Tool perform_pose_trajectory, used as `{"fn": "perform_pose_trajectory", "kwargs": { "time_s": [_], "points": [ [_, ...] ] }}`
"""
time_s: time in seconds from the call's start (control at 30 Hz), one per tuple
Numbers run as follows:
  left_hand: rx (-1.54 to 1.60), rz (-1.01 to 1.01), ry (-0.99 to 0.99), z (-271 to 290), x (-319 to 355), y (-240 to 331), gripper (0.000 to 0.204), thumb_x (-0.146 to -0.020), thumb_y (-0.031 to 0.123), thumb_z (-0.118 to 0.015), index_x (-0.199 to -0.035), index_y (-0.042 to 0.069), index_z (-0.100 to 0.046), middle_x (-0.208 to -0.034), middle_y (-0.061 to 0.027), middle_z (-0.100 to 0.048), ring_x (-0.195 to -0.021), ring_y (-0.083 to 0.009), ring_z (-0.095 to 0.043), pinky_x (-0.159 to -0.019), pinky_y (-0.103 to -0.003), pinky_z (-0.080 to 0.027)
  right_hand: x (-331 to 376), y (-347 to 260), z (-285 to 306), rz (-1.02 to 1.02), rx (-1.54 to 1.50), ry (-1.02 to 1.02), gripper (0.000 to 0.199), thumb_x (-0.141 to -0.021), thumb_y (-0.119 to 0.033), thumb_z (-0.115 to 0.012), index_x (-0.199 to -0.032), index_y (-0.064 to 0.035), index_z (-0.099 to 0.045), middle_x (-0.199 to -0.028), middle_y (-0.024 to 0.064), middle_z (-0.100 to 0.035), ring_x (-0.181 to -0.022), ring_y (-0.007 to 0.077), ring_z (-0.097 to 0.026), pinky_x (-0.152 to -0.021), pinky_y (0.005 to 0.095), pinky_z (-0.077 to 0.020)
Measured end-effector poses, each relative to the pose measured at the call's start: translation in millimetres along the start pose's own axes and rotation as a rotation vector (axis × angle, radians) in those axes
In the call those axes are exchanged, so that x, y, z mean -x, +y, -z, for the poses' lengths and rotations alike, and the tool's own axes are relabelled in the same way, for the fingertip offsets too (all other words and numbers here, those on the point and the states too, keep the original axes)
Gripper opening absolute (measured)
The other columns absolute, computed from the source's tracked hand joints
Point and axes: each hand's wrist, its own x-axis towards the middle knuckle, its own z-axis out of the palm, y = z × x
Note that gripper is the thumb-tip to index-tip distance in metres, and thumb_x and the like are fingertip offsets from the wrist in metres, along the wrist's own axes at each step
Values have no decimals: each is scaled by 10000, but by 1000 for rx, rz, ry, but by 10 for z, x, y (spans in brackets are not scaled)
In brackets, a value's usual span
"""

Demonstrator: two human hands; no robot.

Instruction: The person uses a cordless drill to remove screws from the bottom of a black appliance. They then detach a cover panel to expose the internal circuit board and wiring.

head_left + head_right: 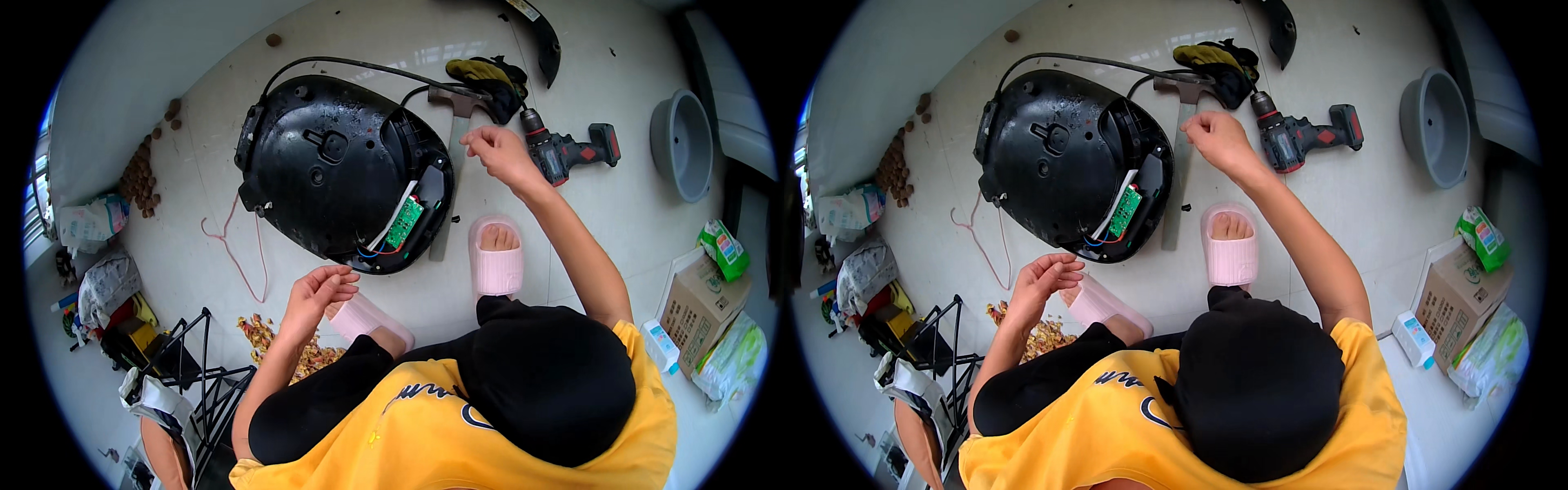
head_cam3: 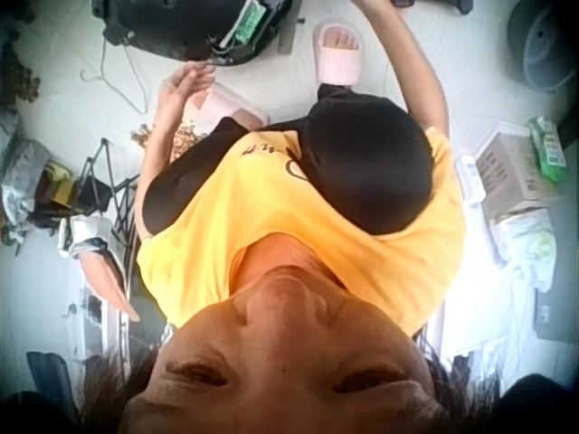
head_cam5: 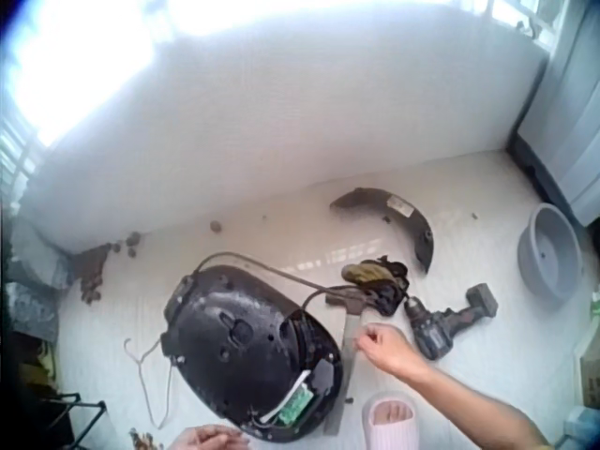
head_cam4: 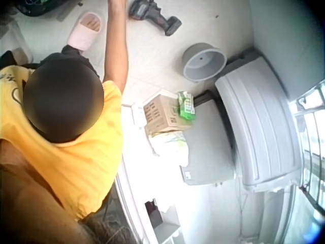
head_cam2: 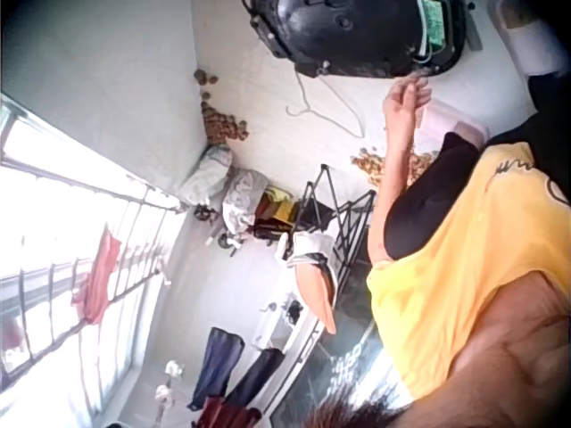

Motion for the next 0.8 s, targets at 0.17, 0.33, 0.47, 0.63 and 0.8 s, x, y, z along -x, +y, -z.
{"fn": "perform_pose_trajectory", "kwargs": {
  "time_s": [0.17, 0.33, 0.47, 0.63, 0.8],
  "points": [
    [-1049, -418, -67, -496, 50, 509, 298, -847, 125, -630, -1084, -46, -572, -886, -157, -639, -790, -279, -636, -739, -315, -511, 239, 117, -193, -84, -155, -60, 293, -914, -250, -488, -979, -13, -647, -780, 1, -611, -607, 47, -457, -509, 202, -367],
    [-1466, -742, 80, -1092, -395, 434, 468, -722, 204, -733, -1096, -8, -549, -971, -138, -553, -830, -279, -551, -654, -347, -462, 272, 228, -252, -79, -293, 15, 306, -875, -224, -488, -943, 11, -671, -757, 36, -657, -600, 79, -508, -569, 243, -426],
    [-1468, -796, 349, -1354, -659, 356, 597, -684, 275, -762, -1133, -18, -500, -1015, -134, -500, -888, -280, -512, -694, -340, -444, 286, 327, -264, -98, -301, 21, 282, -869, -200, -497, -942, 11, -670, -755, 33, -657, -602, 80, -510, -569, 244, -425],
    [-1529, -627, 597, -1549, -978, 462, 681, -633, 360, -784, -1118, -26, -501, -999, -129, -470, -903, -280, -474, -708, -365, -404, 263, 417, -255, -89, -383, 44, 255, -865, -166, -505, -955, 9, -667, -775, 34, -662, -609, 77, -512, -563, 243, -420],
    [-1564, -577, 639, -1616, -1125, 448, 667, -617, 361, -779, -1090, -30, -518, -998, -129, -463, -914, -279, -466, -705, -374, -396, 268, 448, -297, -97, -456, 22, 243, -872, -154, -503, -967, 0, -665, -776, 33, -659, -615, 75, -507, -570, 245, -420]
  ]
}}
